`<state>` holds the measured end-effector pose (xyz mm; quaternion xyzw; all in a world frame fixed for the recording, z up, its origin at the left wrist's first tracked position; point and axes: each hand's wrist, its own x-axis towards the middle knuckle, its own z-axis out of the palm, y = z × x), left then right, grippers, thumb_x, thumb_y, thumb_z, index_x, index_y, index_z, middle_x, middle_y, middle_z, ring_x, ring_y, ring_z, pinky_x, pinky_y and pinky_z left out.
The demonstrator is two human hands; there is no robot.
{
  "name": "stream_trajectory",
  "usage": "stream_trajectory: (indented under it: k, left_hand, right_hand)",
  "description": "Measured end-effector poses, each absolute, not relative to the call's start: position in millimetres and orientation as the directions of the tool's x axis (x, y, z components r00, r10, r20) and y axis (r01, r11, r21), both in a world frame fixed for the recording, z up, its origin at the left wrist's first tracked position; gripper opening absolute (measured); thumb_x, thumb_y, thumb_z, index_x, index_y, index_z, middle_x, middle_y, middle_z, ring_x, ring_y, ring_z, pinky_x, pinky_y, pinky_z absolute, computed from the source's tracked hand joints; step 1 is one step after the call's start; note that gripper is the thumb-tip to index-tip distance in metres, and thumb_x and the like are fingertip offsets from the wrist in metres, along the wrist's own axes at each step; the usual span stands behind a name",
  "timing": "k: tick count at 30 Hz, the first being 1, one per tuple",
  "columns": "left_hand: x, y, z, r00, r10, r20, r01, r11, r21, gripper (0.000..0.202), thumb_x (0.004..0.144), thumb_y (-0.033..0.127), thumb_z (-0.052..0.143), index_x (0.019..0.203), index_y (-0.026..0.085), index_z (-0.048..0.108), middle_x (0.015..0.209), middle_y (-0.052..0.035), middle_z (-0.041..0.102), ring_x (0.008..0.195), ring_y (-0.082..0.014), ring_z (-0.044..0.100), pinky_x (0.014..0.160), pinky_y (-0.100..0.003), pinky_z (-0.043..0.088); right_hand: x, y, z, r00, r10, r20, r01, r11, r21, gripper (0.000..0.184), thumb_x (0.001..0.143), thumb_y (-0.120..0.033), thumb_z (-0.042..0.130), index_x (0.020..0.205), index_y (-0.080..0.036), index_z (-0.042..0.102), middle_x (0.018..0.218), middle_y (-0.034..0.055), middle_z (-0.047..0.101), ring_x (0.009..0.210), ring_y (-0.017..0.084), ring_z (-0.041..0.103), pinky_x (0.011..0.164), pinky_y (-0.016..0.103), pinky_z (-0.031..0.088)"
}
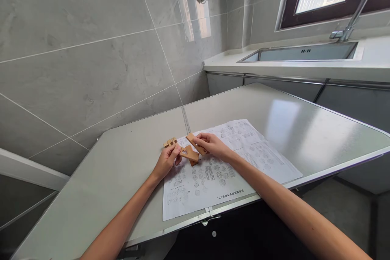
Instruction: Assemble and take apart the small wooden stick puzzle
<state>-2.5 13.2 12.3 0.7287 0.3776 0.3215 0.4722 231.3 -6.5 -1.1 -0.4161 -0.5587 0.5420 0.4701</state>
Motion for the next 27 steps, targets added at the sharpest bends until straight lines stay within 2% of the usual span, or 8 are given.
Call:
stream_trajectory:
  k: [7,12,14,17,20,22,24,27]
  left_hand:
    - [-1.0,12.0,10.1,0.518,0.849,0.102,0.307,-0.296,0.904,0.050,0.100,0.060,0.053,0.070,0.021,0.048,0.056,0.0040,0.048,0.051,-0.0114,0.042,0.053,-0.027,0.033]
    - [2.3,8.7,11.8,0.493,0.860,0.132,0.395,-0.357,0.846,0.048,0.102,0.059,0.049,0.074,0.021,0.053,0.059,0.0024,0.054,0.054,-0.0136,0.047,0.055,-0.028,0.037]
    - [3.8,7.6,11.9,0.479,0.855,0.200,0.442,-0.432,0.787,0.040,0.104,0.054,0.048,0.086,0.020,0.061,0.073,-0.0006,0.063,0.067,-0.0164,0.056,0.066,-0.030,0.045]
    - [4.6,7.4,8.8,0.445,0.839,0.314,0.520,-0.527,0.672,0.029,0.098,0.049,0.061,0.110,0.023,0.063,0.107,-0.0058,0.068,0.101,-0.0229,0.062,0.094,-0.038,0.049]
    - [2.7,8.2,2.3,0.463,0.816,0.347,0.605,-0.577,0.549,0.056,0.082,0.051,0.079,0.126,0.025,0.056,0.128,-0.0093,0.060,0.126,-0.0309,0.054,0.110,-0.048,0.044]
    - [0.8,8.3,-1.9,0.508,0.793,0.337,0.634,-0.609,0.477,0.077,0.074,0.056,0.085,0.136,0.025,0.051,0.137,-0.0116,0.055,0.136,-0.0359,0.045,0.114,-0.054,0.039]
    - [-0.6,7.9,-4.8,0.541,0.778,0.321,0.645,-0.628,0.435,0.090,0.070,0.060,0.088,0.142,0.026,0.047,0.142,-0.0130,0.053,0.142,-0.0390,0.040,0.116,-0.057,0.037]
    - [-1.1,7.2,-6.2,0.555,0.773,0.307,0.657,-0.634,0.408,0.095,0.070,0.061,0.087,0.147,0.027,0.043,0.141,-0.0128,0.054,0.140,-0.0394,0.041,0.114,-0.058,0.038]
  right_hand:
    - [235.9,-10.1,4.4,-0.518,0.845,0.134,-0.058,0.122,-0.991,0.043,0.092,-0.064,0.067,0.088,-0.021,0.070,0.087,0.0043,0.069,0.076,0.019,0.061,0.068,0.030,0.046]
    - [233.8,-12.3,5.4,-0.558,0.821,0.123,0.034,0.171,-0.985,0.043,0.093,-0.062,0.067,0.090,-0.020,0.075,0.085,0.0046,0.071,0.074,0.018,0.060,0.066,0.029,0.045]
    - [233.7,-11.2,5.2,-0.505,0.852,0.136,0.040,0.180,-0.983,0.045,0.095,-0.063,0.065,0.090,-0.019,0.075,0.084,0.0046,0.071,0.073,0.017,0.060,0.065,0.029,0.044]
    - [235.2,-6.5,1.2,-0.324,0.935,0.142,0.128,0.192,-0.973,0.047,0.095,-0.064,0.061,0.088,-0.019,0.073,0.083,0.0045,0.071,0.073,0.018,0.060,0.065,0.029,0.043]
    - [236.5,-1.3,-7.2,-0.127,0.977,0.169,0.301,0.201,-0.932,0.048,0.095,-0.065,0.059,0.084,-0.020,0.072,0.082,0.0042,0.072,0.075,0.019,0.062,0.068,0.031,0.043]
    - [236.1,0.2,-12.2,-0.078,0.979,0.189,0.398,0.205,-0.894,0.047,0.096,-0.064,0.058,0.082,-0.021,0.070,0.080,0.0039,0.073,0.074,0.020,0.063,0.068,0.032,0.043]
    - [234.6,-0.4,-14.7,-0.081,0.975,0.209,0.471,0.222,-0.854,0.047,0.096,-0.064,0.057,0.079,-0.021,0.068,0.076,0.0030,0.072,0.070,0.020,0.062,0.067,0.032,0.041]
    - [231.5,-3.0,-13.9,-0.105,0.966,0.237,0.547,0.255,-0.797,0.047,0.098,-0.063,0.054,0.076,-0.022,0.065,0.071,0.0015,0.069,0.065,0.019,0.058,0.064,0.032,0.038]
